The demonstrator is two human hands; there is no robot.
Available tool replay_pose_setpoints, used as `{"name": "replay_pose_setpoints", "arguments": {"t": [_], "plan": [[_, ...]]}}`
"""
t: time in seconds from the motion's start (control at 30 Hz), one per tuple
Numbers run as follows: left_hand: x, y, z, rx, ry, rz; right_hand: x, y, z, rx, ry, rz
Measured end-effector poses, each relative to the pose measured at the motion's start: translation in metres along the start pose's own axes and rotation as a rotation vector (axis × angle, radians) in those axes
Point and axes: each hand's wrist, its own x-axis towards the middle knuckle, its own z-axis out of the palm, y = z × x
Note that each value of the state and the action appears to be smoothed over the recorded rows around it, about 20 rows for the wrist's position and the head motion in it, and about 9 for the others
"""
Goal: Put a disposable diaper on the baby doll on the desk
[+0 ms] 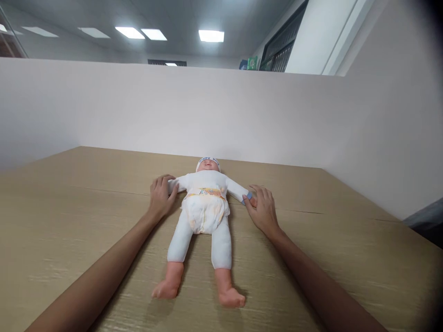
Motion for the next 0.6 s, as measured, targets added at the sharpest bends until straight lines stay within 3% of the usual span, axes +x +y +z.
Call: {"name": "replay_pose_setpoints", "arguments": {"t": [0.13,0.27,0.4,0.6], "plan": [[0.014,-0.017,0.014,0.119,-0.083,0.003,0.007,0.015,0.012,-0.007,-0.125,0.096],[0.017,-0.021,0.016,0.198,-0.117,-0.052,0.008,0.013,0.013,0.104,-0.182,0.178],[0.017,0.003,0.015,0.228,-0.213,-0.231,0.011,-0.014,0.014,0.137,-0.259,0.215],[0.002,0.050,0.008,0.004,-0.351,-0.426,0.016,-0.071,0.002,0.185,-0.292,0.319]]}}
